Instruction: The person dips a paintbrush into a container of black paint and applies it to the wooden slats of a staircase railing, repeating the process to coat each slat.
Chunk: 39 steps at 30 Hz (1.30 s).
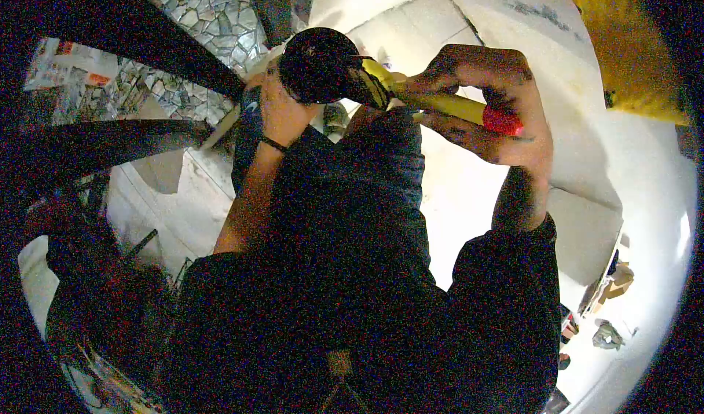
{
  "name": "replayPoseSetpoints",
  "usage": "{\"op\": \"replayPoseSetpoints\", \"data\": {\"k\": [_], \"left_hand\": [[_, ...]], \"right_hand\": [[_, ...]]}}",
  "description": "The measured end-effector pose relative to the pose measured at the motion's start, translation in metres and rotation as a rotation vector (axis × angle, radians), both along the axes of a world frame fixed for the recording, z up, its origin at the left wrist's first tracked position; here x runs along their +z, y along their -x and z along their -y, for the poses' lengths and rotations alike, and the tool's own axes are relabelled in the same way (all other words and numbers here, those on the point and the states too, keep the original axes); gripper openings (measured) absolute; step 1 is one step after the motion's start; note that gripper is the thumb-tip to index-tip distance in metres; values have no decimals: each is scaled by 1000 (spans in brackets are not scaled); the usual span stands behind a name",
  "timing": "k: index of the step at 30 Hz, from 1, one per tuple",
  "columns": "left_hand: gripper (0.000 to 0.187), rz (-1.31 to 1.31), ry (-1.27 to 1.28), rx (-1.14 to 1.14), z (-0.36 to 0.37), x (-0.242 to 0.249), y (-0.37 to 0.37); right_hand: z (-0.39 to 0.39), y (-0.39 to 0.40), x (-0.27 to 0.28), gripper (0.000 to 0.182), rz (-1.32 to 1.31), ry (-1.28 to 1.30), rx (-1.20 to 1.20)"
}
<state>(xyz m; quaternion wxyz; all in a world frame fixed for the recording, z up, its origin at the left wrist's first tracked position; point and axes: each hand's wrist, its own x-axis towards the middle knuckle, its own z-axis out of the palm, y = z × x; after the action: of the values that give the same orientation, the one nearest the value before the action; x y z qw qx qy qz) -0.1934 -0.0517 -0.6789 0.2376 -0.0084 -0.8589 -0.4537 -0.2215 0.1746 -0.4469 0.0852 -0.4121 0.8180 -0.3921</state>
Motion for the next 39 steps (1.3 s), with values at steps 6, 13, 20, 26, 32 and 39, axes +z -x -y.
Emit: {"op": "replayPoseSetpoints", "data": {"k": [6,13,20,26,32,39], "left_hand": [[69,-40,49,39,7,-11,-2],[68,54,-25,63,10,-3,-13],[69,8,-5,116,15,-4,-15],[70,48,-23,115,15,-12,-15],[70,49,-62,71,13,-3,-15],[69,69,-87,70,17,-6,-13]], "right_hand": [[3,2,5,26,-78,31,-15],[18,12,0,40,-86,35,127],[28,9,1,29,-73,-88,142],[25,4,14,31,13,-111,22],[12,12,-4,35,74,33,55],[25,5,-3,41,126,-79,102]]}}
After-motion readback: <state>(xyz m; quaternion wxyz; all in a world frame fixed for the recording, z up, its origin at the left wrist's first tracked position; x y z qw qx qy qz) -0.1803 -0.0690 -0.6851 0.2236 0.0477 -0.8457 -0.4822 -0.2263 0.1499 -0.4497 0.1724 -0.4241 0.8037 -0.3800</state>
